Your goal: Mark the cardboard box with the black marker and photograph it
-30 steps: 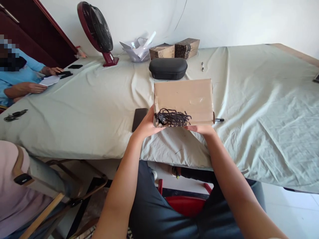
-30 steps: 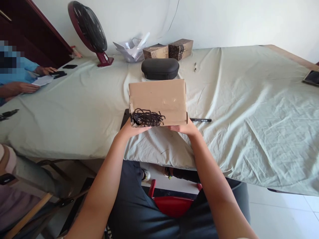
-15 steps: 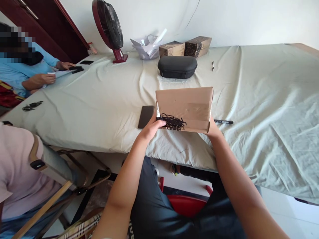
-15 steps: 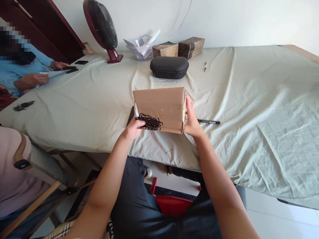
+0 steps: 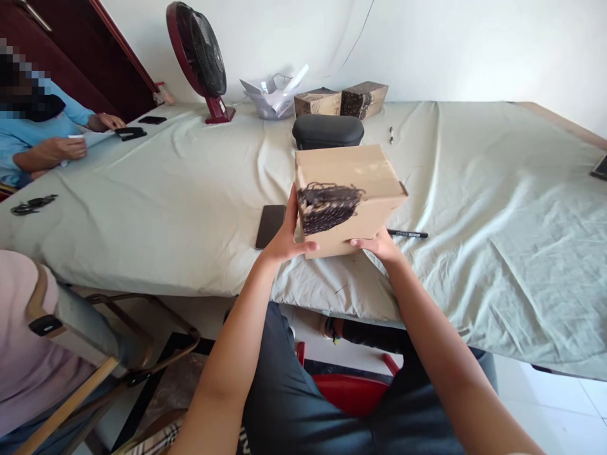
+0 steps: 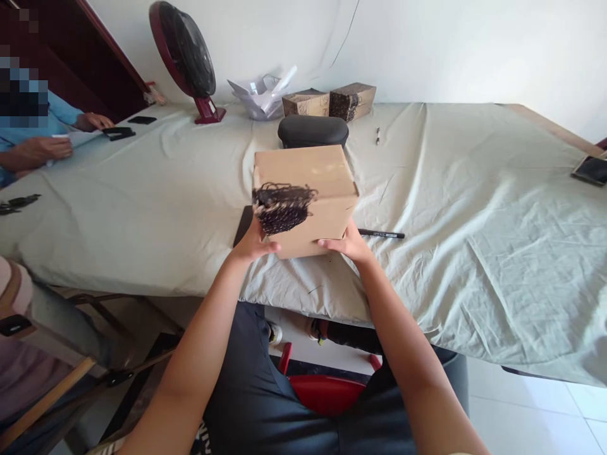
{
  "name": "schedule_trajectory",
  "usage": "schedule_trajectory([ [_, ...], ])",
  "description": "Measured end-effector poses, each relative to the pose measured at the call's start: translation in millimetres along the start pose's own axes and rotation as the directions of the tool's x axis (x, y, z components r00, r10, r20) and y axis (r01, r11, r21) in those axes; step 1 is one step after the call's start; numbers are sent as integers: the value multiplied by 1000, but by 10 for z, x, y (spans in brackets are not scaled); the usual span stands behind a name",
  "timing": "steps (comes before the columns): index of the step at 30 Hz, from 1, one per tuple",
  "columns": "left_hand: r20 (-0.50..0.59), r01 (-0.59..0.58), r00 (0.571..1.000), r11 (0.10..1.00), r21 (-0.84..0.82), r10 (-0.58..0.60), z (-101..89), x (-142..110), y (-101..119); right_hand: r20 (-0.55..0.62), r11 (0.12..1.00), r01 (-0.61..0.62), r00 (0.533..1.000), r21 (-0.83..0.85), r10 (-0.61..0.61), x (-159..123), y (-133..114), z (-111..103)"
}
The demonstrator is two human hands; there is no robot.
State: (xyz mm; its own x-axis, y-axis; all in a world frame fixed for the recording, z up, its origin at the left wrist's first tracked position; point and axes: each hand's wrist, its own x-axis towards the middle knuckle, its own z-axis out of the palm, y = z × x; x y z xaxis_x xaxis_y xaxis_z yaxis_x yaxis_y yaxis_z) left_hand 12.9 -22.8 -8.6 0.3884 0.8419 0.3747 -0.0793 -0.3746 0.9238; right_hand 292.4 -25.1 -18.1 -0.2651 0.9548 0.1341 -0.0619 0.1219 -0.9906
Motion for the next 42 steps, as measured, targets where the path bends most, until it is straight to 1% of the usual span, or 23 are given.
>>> schedule_trajectory([
  [2, -40, 6, 999, 998, 58, -3, -3, 40, -43, 19, 995, 47, 999, -86, -45, -43, -42, -92],
  [3, -62, 15, 998, 996, 82, -10, -2, 58, -63, 11, 983, 61, 998, -173, -60, -69, -65, -163],
  [4, -81, 28, 997, 995, 96, -20, -2, 74, -84, -32, 952, 54, 997, -300, -67, -97, -84, -242],
  [5, -92, 42, 995, 994, 98, -33, -3, 88, -105, -111, 882, -6, 992, -471, -53, -123, -96, -322],
  [6, -98, 57, 994, 994, 91, -48, -7, 100, -126, -219, 760, -132, 976, -637, -15, -145, -99, -394],
  [8, -112, 74, 992, 995, 60, -67, -20, 120, -164, -413, 443, -403, 907, -801, 77, -170, -80, -490],
  [9, -118, 77, 990, 996, 43, -72, -28, 127, -179, -465, 311, -473, 879, -824, 106, -171, -62, -507],
  [10, -124, 81, 989, 996, 31, -76, -35, 133, -189, -475, 229, -490, 872, -841, 122, -164, -41, -505],
  [11, -130, 84, 988, 996, 23, -80, -40, 136, -195, -450, 195, -466, 885, -863, 121, -150, -22, -489],
  [12, -136, 87, 987, 996, 18, -84, -44, 139, -196, -410, 200, -423, 906, -884, 103, -130, -6, -463],
  [14, -138, 90, 987, 996, 13, -87, -46, 138, -189, -346, 276, -349, 936, -896, 60, -82, 11, -404],
  [16, -128, 86, 988, 996, 18, -83, -44, 132, -179, -322, 359, -318, 945, -878, 48, -41, 14, -358],
  [17, -121, 83, 989, 996, 26, -79, -43, 128, -176, -327, 376, -322, 944, -869, 54, -27, 14, -343],
  [26, -40, -1, 999, 993, 118, 5, -50, 103, -195, -357, 237, -383, 922, -893, 148, 11, -64, -224],
  [29, -36, -15, 999, 993, 116, 20, -57, 98, -210, -320, 217, -352, 932, -911, 170, -54, -151, -191],
  [31, -38, -31, 999, 992, 120, 36, -60, 96, -228, -296, 237, -334, 938, -912, 182, -175, -219, -208],
  [32, -40, -38, 998, 992, 118, 43, -61, 96, -238, -294, 275, -344, 933, -898, 206, -255, -258, -233],
  [34, -44, -46, 998, 993, 111, 52, -60, 99, -253, -308, 410, -407, 907, -816, 287, -431, -359, -317],
  [36, -46, -48, 998, 993, 111, 53, -56, 101, -258, -324, 598, -491, 870, -634, 372, -575, -502, -436],
  [37, -44, -49, 998, 992, 116, 55, -52, 102, -255, -318, 704, -498, 867, -506, 384, -617, -593, -499],
  [39, -39, -61, 997, 989, 133, 67, -44, 102, -245, -259, 891, -407, 899, -201, 352, -616, -806, -596],
  [41, -38, -81, 995, 986, 147, 87, -34, 99, -233, -284, 981, -194, 940, 12, 190, -501, -1041, -619],
  [42, -36, -87, 995, 984, 152, 94, -29, 96, -227, -341, 997, -51, 938, 54, 66, -409, -1156, -594],
])
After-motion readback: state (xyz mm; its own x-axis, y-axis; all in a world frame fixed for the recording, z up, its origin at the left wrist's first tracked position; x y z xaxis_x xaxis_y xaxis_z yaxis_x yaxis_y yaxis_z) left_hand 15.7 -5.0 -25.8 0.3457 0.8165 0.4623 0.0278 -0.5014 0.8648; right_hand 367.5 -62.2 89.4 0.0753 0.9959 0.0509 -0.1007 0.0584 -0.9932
